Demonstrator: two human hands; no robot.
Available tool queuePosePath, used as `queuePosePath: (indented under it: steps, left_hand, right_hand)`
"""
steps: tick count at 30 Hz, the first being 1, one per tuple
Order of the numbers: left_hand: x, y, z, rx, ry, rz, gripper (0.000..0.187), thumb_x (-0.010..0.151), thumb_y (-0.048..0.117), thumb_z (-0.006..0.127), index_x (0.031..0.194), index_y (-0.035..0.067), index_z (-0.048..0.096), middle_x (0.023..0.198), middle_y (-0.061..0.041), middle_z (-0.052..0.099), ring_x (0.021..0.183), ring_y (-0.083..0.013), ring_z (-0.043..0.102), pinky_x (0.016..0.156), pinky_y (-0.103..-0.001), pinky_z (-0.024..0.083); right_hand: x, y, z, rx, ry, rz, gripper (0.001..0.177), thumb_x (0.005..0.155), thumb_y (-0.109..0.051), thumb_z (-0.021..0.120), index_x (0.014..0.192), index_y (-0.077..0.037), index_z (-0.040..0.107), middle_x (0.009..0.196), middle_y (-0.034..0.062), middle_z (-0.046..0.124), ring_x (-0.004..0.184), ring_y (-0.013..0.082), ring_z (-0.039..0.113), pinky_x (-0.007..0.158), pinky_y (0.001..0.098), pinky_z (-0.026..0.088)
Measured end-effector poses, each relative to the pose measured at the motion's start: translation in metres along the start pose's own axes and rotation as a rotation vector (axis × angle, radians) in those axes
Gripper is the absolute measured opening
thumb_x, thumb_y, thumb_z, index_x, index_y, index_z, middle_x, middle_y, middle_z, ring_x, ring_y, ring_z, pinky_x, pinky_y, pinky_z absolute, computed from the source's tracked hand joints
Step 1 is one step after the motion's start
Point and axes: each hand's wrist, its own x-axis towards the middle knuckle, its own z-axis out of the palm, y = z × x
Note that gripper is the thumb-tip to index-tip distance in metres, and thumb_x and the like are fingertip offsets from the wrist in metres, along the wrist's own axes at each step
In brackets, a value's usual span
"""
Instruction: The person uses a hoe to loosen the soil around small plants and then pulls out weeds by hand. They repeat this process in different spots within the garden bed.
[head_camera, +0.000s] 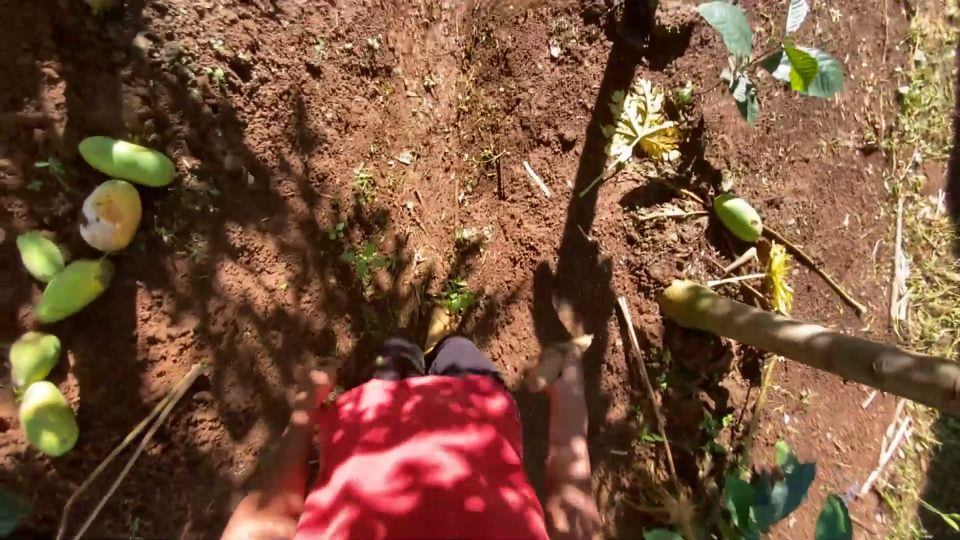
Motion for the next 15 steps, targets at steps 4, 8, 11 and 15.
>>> queuePosePath:
  steps: [4, 8, 11, 15]
  left_hand:
    - [-0.003, 0.039, -0.007, -0.091, 0.087, -0.030, 0.028, 0.105, 0.020, 0.059, 0.094, -0.004, 0.069, 0.090, -0.012, 0.069, 0.084, -0.0169, 0.065, 0.090, -0.035, 0.055]
    - [0.028, 0.046, 0.013, 0.356, -0.065, -0.224, 0.035, 0.103, 0.039, 0.040, 0.111, 0.017, 0.066, 0.112, -0.003, 0.066, 0.106, -0.0133, 0.062, 0.103, -0.029, 0.048]
    - [0.107, 0.070, 0.042, 1.241, -0.062, -0.370, 0.062, 0.095, 0.075, 0.027, 0.132, 0.044, 0.066, 0.133, 0.005, 0.062, 0.127, -0.0164, 0.055, 0.110, -0.033, 0.042]
    - [0.219, 0.183, 0.085, 1.175, 0.022, -0.326, 0.072, 0.091, 0.076, 0.032, 0.138, 0.029, 0.061, 0.140, -0.007, 0.057, 0.131, -0.0274, 0.053, 0.111, -0.039, 0.041]
  right_hand:
    - [-0.017, -0.086, 0.052, 0.239, 0.071, -0.086, 0.016, 0.075, -0.012, 0.073, 0.071, 0.001, 0.065, 0.065, 0.0192, 0.063, 0.056, 0.0263, 0.064, 0.055, 0.0433, 0.059]
    - [0.045, -0.128, 0.113, 0.129, 0.065, -0.108, 0.009, 0.076, -0.007, 0.071, 0.073, -0.003, 0.063, 0.064, 0.0105, 0.062, 0.053, 0.0184, 0.061, 0.050, 0.0324, 0.053]
    - [0.068, -0.172, 0.187, 0.001, -0.015, -0.184, 0.006, 0.078, -0.013, 0.069, 0.079, -0.013, 0.063, 0.064, 0.0014, 0.062, 0.053, 0.0120, 0.056, 0.049, 0.0241, 0.044]
    - [0.013, -0.216, 0.243, 0.122, -0.247, -0.366, 0.005, 0.090, -0.013, 0.056, 0.091, -0.009, 0.059, 0.074, 0.0043, 0.060, 0.062, 0.0129, 0.055, 0.062, 0.0274, 0.048]
